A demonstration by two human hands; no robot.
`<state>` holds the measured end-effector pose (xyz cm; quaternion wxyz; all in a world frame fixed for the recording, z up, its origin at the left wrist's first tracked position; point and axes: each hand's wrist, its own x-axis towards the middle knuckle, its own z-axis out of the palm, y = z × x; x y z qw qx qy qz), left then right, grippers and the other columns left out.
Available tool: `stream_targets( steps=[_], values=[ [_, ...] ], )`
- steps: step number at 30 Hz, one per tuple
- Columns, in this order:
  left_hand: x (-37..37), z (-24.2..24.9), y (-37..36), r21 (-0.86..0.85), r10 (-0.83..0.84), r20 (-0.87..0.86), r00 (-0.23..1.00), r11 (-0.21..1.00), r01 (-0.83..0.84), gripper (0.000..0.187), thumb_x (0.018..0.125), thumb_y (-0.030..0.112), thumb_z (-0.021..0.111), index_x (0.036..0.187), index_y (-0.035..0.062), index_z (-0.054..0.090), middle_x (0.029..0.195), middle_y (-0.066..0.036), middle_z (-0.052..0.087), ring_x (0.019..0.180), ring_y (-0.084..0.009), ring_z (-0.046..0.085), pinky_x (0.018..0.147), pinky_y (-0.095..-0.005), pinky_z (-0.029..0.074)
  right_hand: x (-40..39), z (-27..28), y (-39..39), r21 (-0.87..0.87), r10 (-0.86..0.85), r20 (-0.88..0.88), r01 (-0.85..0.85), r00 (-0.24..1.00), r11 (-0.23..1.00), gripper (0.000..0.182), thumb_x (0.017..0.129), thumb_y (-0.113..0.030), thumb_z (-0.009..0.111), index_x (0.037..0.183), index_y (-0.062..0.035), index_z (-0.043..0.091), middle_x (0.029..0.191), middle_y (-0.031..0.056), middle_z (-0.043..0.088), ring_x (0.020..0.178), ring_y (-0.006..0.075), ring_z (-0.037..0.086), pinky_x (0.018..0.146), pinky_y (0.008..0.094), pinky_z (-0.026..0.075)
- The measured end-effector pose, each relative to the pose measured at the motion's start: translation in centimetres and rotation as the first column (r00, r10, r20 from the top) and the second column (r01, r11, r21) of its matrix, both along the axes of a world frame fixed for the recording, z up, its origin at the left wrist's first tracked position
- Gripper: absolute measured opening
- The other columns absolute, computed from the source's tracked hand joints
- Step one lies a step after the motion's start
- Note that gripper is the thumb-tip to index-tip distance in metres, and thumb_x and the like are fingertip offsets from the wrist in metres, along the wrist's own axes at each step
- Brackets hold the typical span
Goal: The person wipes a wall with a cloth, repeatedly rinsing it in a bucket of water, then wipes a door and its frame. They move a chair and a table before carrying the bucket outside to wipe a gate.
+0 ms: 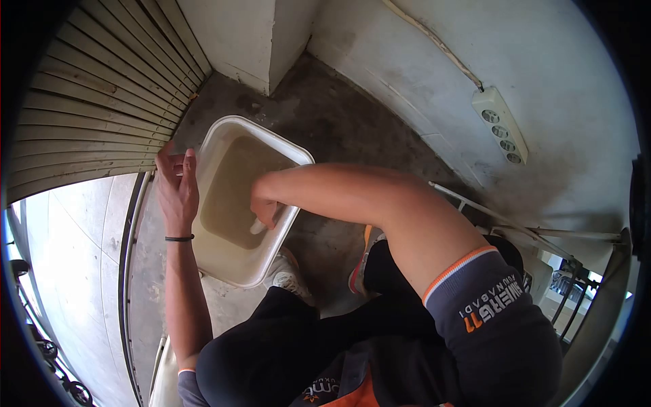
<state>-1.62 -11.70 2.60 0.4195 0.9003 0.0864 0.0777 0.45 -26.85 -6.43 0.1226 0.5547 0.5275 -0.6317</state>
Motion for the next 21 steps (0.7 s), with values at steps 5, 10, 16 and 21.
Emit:
stream_targets(
  steps=[5,10,16,21],
  values=[
    [0.1,0.5,-0.2,0.030,-0.012,-0.011,1.000,0.999,0.012,0.049,0.099,0.037,0.057,0.132,0.0039,0.045,0.093,-0.016,0.066,0.081,-0.0284,0.065,0.070,-0.0393,0.050,-1.5,-9.0,1.1,0.223,-0.363,-0.098,0.376,0.927,0.899,0.042,0.080,-0.028,0.065,0.114,-0.0027,0.066,0.106,0.0175,0.067,0.096,0.0297,0.064,0.077,0.0411,0.052],
    [0.1,0.0,0.2,-0.013,0.005,-0.008,1.000,1.000,-0.005,0.047,0.099,0.036,0.057,0.132,0.0048,0.047,0.094,-0.015,0.066,0.080,-0.0271,0.064,0.071,-0.0381,0.049,1.2,4.2,-0.4,0.128,-0.743,-0.281,0.791,0.607,0.598,0.042,0.078,-0.022,0.060,0.116,-0.0022,0.063,0.099,0.0192,0.068,0.094,0.0324,0.065,0.081,0.0419,0.050],
    [0.3,0.1,0.1,-0.010,0.023,-0.055,0.998,1.000,-0.023,0.044,0.099,0.035,0.057,0.132,0.0063,0.048,0.093,-0.014,0.066,0.081,-0.0256,0.063,0.073,-0.0368,0.049,0.6,7.2,-0.8,0.325,-0.669,-0.125,0.668,0.732,0.670,0.041,0.083,-0.037,0.058,0.095,0.0004,0.069,0.080,0.0197,0.067,0.079,0.0342,0.066,0.075,0.0442,0.051],
    [0.4,-0.8,0.6,-0.032,0.017,-0.039,0.999,0.999,-0.018,0.044,0.100,0.035,0.056,0.132,0.0064,0.048,0.094,-0.013,0.065,0.084,-0.0240,0.063,0.077,-0.0356,0.049,-1.4,6.4,-1.4,0.616,-0.697,-0.045,0.569,0.716,0.545,0.041,0.088,-0.036,0.054,0.078,0.0004,0.070,0.076,0.0206,0.067,0.077,0.0380,0.066,0.070,0.0447,0.054]
  ],
)
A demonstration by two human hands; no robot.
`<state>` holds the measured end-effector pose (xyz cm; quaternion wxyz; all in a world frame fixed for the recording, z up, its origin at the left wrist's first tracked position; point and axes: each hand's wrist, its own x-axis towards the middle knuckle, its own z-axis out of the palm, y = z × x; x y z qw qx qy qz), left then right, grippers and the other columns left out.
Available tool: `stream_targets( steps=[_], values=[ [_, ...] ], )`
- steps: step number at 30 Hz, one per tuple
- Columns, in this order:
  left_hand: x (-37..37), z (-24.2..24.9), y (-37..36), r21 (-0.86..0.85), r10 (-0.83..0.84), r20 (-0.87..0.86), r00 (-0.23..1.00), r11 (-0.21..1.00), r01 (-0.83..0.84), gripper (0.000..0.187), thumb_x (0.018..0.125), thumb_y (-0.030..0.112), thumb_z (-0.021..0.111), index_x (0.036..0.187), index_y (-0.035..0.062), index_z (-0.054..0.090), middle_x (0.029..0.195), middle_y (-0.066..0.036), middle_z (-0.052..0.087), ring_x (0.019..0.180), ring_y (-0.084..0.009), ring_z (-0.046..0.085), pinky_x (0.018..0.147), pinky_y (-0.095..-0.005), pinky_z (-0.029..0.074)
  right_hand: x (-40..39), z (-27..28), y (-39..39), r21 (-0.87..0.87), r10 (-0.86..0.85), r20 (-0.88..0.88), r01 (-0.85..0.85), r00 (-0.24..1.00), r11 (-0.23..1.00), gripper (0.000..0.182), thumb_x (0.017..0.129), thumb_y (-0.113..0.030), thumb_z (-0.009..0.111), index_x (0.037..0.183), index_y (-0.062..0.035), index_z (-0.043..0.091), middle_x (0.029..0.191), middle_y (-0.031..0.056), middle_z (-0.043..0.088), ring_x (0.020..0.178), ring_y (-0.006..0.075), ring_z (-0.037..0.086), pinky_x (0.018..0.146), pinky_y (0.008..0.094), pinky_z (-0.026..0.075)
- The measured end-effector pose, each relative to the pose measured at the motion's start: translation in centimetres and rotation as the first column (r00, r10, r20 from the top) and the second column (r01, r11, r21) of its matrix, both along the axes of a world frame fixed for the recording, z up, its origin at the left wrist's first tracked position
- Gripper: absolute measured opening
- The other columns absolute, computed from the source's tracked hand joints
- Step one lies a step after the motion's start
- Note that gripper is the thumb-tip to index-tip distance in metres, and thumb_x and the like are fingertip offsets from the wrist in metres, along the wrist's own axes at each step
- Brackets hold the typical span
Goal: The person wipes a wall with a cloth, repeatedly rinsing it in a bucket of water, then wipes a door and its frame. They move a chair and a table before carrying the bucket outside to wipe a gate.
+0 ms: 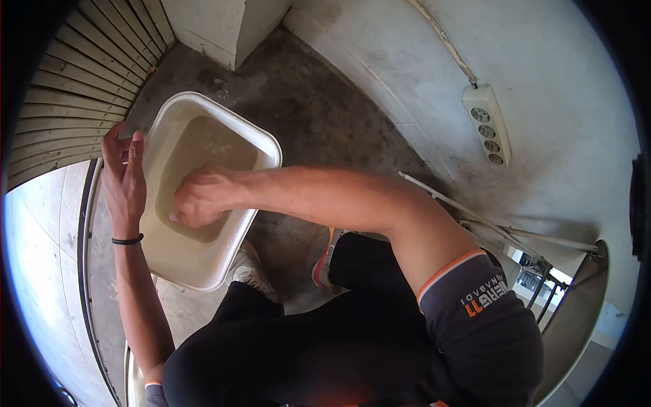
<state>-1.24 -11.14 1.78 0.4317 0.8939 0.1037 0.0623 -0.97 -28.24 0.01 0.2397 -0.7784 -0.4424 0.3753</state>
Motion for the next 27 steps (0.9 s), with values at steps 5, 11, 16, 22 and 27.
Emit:
stream_targets(
  steps=[5,11,16,22,27],
  values=[
    [0.2,0.3,0.1,-0.032,0.004,-0.062,0.998,0.999,-0.006,0.046,0.100,0.037,0.056,0.134,0.0065,0.047,0.095,-0.012,0.065,0.092,-0.0207,0.063,0.084,-0.0335,0.047,-0.8,0.2,-1.2,0.224,-0.132,0.112,0.105,0.985,0.969,0.044,0.089,-0.039,0.059,0.070,0.0003,0.068,0.071,0.0205,0.066,0.073,0.0392,0.066,0.066,0.0464,0.053],
    [0.0,-0.9,1.0,-0.292,0.044,-0.103,0.994,0.954,-0.072,0.055,0.099,0.043,0.055,0.136,0.0023,0.046,0.112,-0.017,0.063,0.106,-0.0206,0.060,0.095,-0.0335,0.047,6.9,10.1,-8.4,0.301,-0.315,0.152,0.260,0.937,0.918,0.054,0.076,-0.051,0.073,0.087,0.0011,0.066,0.086,0.0224,0.066,0.081,0.0356,0.068,0.072,0.0439,0.055],
    [0.2,-1.7,1.1,-0.260,0.062,-0.089,0.994,0.962,-0.083,0.058,0.098,0.045,0.056,0.136,0.0016,0.046,0.117,-0.018,0.063,0.115,-0.0231,0.060,0.100,-0.0335,0.045,16.0,13.1,-19.2,-0.050,-0.086,0.813,0.216,0.576,0.975,0.040,0.092,-0.016,0.063,0.131,-0.0088,0.054,0.140,0.0184,0.050,0.133,0.0311,0.045,0.111,0.0498,0.032],
    [0.2,-2.4,1.7,-0.142,0.056,-0.114,0.992,0.987,-0.072,0.062,0.096,0.052,0.055,0.137,0.0063,0.049,0.118,-0.017,0.064,0.119,-0.0252,0.060,0.102,-0.0355,0.044,14.9,3.7,-29.6,-0.613,0.589,0.788,0.303,0.177,0.729,0.053,0.093,-0.011,0.040,0.146,-0.0121,0.042,0.153,0.0025,0.039,0.145,0.0169,0.031,0.117,0.0391,0.023],
    [-0.1,-1.2,1.1,-0.192,0.091,-0.160,0.983,0.974,-0.121,0.061,0.096,0.052,0.055,0.137,0.0077,0.049,0.116,-0.017,0.064,0.118,-0.0254,0.060,0.102,-0.0370,0.045,9.1,0.7,-39.5,-0.767,0.705,0.641,0.231,0.304,0.598,0.058,0.096,-0.015,0.036,0.154,-0.0100,0.028,0.162,-0.0001,0.022,0.149,0.0127,0.018,0.122,0.0371,0.011]
  ],
)
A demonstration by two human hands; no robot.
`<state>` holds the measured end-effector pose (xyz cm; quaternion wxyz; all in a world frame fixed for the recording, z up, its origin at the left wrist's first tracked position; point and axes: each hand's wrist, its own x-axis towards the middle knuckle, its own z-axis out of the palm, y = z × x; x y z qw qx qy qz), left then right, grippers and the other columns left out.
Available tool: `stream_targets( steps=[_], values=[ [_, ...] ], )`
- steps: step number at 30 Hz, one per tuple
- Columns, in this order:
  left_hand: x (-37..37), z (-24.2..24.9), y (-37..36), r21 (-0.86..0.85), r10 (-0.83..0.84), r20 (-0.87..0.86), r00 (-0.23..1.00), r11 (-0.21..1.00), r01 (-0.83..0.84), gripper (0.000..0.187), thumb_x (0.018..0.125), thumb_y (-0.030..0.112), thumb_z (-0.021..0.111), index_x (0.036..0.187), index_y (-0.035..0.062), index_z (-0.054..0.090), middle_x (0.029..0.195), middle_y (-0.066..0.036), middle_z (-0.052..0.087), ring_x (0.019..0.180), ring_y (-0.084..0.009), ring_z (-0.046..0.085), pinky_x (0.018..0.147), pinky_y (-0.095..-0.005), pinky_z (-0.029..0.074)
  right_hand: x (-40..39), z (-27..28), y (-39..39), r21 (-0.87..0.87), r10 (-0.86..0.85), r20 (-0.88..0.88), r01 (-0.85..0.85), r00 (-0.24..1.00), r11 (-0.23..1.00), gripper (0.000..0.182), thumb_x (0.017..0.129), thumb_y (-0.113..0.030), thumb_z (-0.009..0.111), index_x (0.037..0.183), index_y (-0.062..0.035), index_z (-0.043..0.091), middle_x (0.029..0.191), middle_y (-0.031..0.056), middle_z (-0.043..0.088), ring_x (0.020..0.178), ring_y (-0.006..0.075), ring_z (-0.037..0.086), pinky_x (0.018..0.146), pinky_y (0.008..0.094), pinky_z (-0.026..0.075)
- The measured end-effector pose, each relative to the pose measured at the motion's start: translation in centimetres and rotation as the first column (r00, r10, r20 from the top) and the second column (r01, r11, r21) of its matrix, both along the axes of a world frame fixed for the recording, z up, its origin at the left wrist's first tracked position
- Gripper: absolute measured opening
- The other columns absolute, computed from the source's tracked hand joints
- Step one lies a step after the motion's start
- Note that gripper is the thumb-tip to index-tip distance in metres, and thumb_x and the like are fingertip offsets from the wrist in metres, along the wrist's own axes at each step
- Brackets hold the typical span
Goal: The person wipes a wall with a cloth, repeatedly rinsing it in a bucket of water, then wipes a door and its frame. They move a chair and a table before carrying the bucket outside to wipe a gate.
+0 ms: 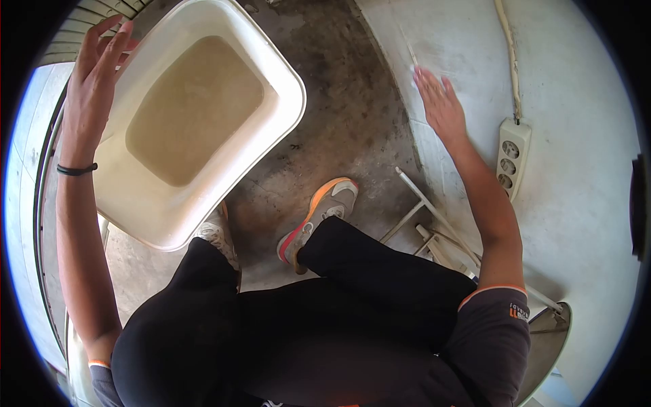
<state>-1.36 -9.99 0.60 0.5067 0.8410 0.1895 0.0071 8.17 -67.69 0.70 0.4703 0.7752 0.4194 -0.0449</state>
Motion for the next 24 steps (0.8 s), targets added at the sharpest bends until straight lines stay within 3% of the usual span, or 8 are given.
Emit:
stream_targets(
  steps=[4,7,11,13,15,18,21,24],
  values=[
    [0.1,0.2,-0.1,-0.010,-0.012,0.007,1.000,1.000,0.012,0.058,0.098,0.050,0.053,0.137,0.0082,0.049,0.116,-0.017,0.063,0.118,-0.0248,0.059,0.101,-0.0377,0.046,-5.2,1.2,-6.5,-0.233,-0.038,-0.146,0.003,0.989,0.972,0.058,0.097,-0.017,0.033,0.154,-0.0074,0.026,0.163,-0.0004,0.020,0.149,0.0120,0.017,0.123,0.0371,0.010],
    [0.1,-0.4,0.4,0.016,-0.045,0.007,0.999,0.999,0.045,0.057,0.099,0.050,0.052,0.139,0.0086,0.048,0.118,-0.017,0.062,0.120,-0.0244,0.058,0.102,-0.0379,0.045,-7.6,0.9,-9.7,-0.299,-0.154,-0.261,0.072,0.953,0.952,0.055,0.098,-0.019,0.030,0.152,-0.0059,0.030,0.162,0.0003,0.022,0.150,0.0125,0.015,0.123,0.0373,0.009],
    [0.2,-1.3,1.0,0.035,-0.093,0.027,0.995,0.995,0.092,0.057,0.100,0.049,0.051,0.140,0.0091,0.045,0.122,-0.016,0.061,0.123,-0.0249,0.056,0.106,-0.0380,0.040,-6.3,2.7,-5.0,-0.033,-0.272,-0.352,0.279,0.895,0.960,0.048,0.096,-0.016,0.037,0.143,-0.0053,0.045,0.155,0.0044,0.038,0.146,0.0175,0.029,0.121,0.0407,0.020],
    [0.2,-1.3,1.0,0.045,-0.097,0.030,0.995,0.994,0.095,0.060,0.098,0.051,0.051,0.141,0.0093,0.045,0.126,-0.016,0.060,0.126,-0.0262,0.054,0.110,-0.0391,0.035,-4.4,4.6,-0.1,0.258,-0.067,-0.266,0.138,0.962,0.956,0.048,0.091,-0.004,0.043,0.138,-0.0086,0.052,0.151,0.0069,0.044,0.142,0.0202,0.036,0.117,0.0431,0.028],
    [0.3,-2.0,1.5,0.116,-0.102,0.038,0.994,0.989,0.097,0.062,0.098,0.053,0.051,0.141,0.0093,0.044,0.127,-0.015,0.059,0.126,-0.0269,0.054,0.110,-0.0396,0.034,-2.4,5.4,3.0,0.437,0.053,-0.186,0.034,0.981,0.899,0.052,0.089,0.000,0.045,0.140,-0.0093,0.050,0.151,0.0054,0.043,0.142,0.0193,0.036,0.115,0.0422,0.031],
    [0.2,-2.0,1.5,0.098,-0.093,0.055,0.994,0.991,0.087,0.062,0.096,0.053,0.052,0.140,0.0093,0.046,0.131,-0.016,0.059,0.128,-0.0275,0.053,0.112,-0.0409,0.033,-0.1,4.6,2.8,0.347,0.090,-0.117,-0.044,0.989,0.937,0.050,0.093,-0.014,0.042,0.143,-0.0057,0.045,0.154,0.0027,0.039,0.145,0.0172,0.031,0.119,0.0384,0.024],
    [0.2,-1.3,1.1,0.080,-0.073,0.059,0.996,0.994,0.068,0.061,0.096,0.053,0.052,0.140,0.0094,0.047,0.130,-0.017,0.059,0.128,-0.0282,0.053,0.113,-0.0415,0.034,-1.1,1.9,-2.0,0.106,0.022,-0.078,-0.013,0.997,0.994,0.053,0.094,-0.015,0.040,0.146,-0.0061,0.041,0.157,0.0014,0.034,0.147,0.0151,0.027,0.121,0.0353,0.020],
    [0.0,-1.3,1.3,0.046,-0.063,0.036,0.997,0.997,0.061,0.062,0.096,0.053,0.052,0.141,0.0097,0.046,0.129,-0.018,0.059,0.128,-0.0294,0.052,0.112,-0.0421,0.035,-4.4,1.2,-5.8,-0.048,-0.078,-0.200,0.070,0.977,0.996,0.055,0.096,-0.017,0.038,0.148,-0.0028,0.036,0.159,0.0038,0.029,0.147,0.0151,0.024,0.122,0.0337,0.017]
  ],
)
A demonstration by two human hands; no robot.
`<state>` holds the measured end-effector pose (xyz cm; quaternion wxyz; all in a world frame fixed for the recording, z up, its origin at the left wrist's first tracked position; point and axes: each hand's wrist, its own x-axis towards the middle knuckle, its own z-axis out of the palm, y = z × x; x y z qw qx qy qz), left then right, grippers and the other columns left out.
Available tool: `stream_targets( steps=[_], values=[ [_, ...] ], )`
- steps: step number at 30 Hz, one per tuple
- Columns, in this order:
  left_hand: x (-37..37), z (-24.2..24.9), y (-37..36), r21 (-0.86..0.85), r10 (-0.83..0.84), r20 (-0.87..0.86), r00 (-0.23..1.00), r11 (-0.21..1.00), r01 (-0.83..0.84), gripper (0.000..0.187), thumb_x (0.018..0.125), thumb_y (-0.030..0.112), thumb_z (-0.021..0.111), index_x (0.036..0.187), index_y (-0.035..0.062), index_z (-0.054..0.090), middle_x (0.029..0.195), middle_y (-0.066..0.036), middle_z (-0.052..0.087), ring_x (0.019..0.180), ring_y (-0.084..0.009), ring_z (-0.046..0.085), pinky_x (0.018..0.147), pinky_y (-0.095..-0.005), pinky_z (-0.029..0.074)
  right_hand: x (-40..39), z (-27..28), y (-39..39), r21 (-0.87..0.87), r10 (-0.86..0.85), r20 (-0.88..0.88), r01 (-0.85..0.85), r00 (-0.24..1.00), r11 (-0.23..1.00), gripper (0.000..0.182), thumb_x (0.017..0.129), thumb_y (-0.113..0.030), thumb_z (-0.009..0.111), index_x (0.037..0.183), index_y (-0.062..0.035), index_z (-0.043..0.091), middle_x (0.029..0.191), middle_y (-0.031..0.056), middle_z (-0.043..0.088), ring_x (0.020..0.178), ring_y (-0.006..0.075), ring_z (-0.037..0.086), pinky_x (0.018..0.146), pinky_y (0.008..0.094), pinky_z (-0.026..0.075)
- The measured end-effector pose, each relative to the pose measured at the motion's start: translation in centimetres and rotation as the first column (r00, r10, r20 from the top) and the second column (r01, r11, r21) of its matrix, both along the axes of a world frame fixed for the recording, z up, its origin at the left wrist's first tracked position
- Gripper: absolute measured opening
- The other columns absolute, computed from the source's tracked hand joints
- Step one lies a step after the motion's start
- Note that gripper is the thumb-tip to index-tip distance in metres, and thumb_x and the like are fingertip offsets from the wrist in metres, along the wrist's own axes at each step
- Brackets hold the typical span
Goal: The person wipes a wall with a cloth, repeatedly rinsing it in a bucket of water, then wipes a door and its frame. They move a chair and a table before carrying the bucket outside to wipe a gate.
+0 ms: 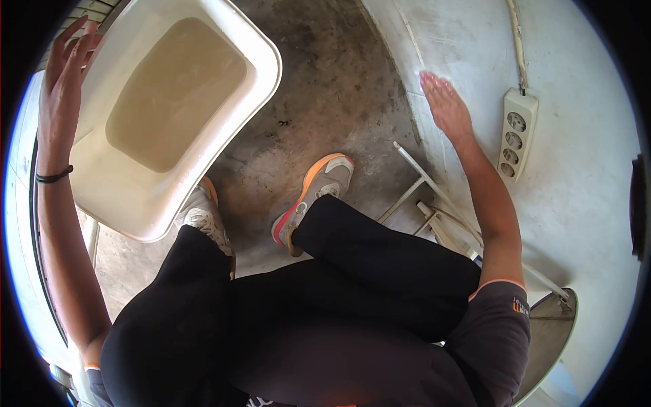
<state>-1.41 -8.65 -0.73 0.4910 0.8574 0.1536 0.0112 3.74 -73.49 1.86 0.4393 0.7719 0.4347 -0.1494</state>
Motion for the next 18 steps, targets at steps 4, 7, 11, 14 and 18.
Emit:
stream_targets(
  steps=[4,7,11,14,18],
  values=[
    [0.0,-0.2,0.3,-0.012,-0.006,0.005,1.000,1.000,0.006,0.062,0.097,0.052,0.052,0.142,0.0099,0.045,0.129,-0.018,0.060,0.128,-0.0309,0.052,0.112,-0.0425,0.036,-4.7,-0.5,-6.1,-0.144,-0.061,-0.138,0.041,0.989,0.989,0.056,0.096,-0.017,0.038,0.149,0.0011,0.033,0.159,0.0063,0.029,0.147,0.0158,0.025,0.122,0.0340,0.016],
    [0.1,0.0,0.0,-0.026,-0.010,-0.014,1.000,1.000,0.010,0.063,0.096,0.053,0.053,0.141,0.0101,0.046,0.129,-0.019,0.060,0.128,-0.0309,0.053,0.111,-0.0433,0.036,-7.8,-0.8,-11.0,-0.212,-0.044,-0.204,0.000,0.978,0.977,0.050,0.095,-0.017,0.038,0.142,-0.0014,0.045,0.153,0.0053,0.040,0.145,0.0169,0.029,0.122,0.0353,0.018],
    [0.1,-0.8,0.6,0.078,-0.033,0.046,0.998,0.997,0.029,0.066,0.095,0.054,0.055,0.142,0.0098,0.043,0.128,-0.018,0.061,0.127,-0.0285,0.054,0.110,-0.0427,0.036,-8.3,-1.3,-9.8,-0.186,-0.450,-0.392,0.410,0.802,0.893,0.042,0.089,-0.006,0.046,0.128,-0.0090,0.061,0.143,0.0048,0.052,0.139,0.0217,0.040,0.118,0.0384,0.026],
    [0.0,-0.2,-0.1,0.132,-0.038,0.049,0.998,0.991,0.031,0.068,0.095,0.055,0.056,0.143,0.0092,0.041,0.127,-0.017,0.063,0.126,-0.0266,0.055,0.108,-0.0418,0.037,-5.8,-1.0,-2.6,0.382,-0.328,-0.292,0.424,0.898,0.821,0.043,0.083,0.003,0.052,0.121,-0.0109,0.066,0.140,0.0052,0.055,0.134,0.0243,0.046,0.114,0.0403,0.033],
    [0.2,-0.2,-0.3,0.217,-0.048,0.040,0.998,0.976,0.038,0.069,0.095,0.054,0.056,0.144,0.0087,0.040,0.124,-0.016,0.065,0.123,-0.0254,0.057,0.105,-0.0398,0.039,2.9,-0.6,9.4,0.595,0.055,-0.053,-0.013,0.997,0.804,0.042,0.087,-0.002,0.048,0.126,-0.0092,0.061,0.145,0.0050,0.051,0.136,0.0223,0.044,0.113,0.0392,0.035]
  ],
)
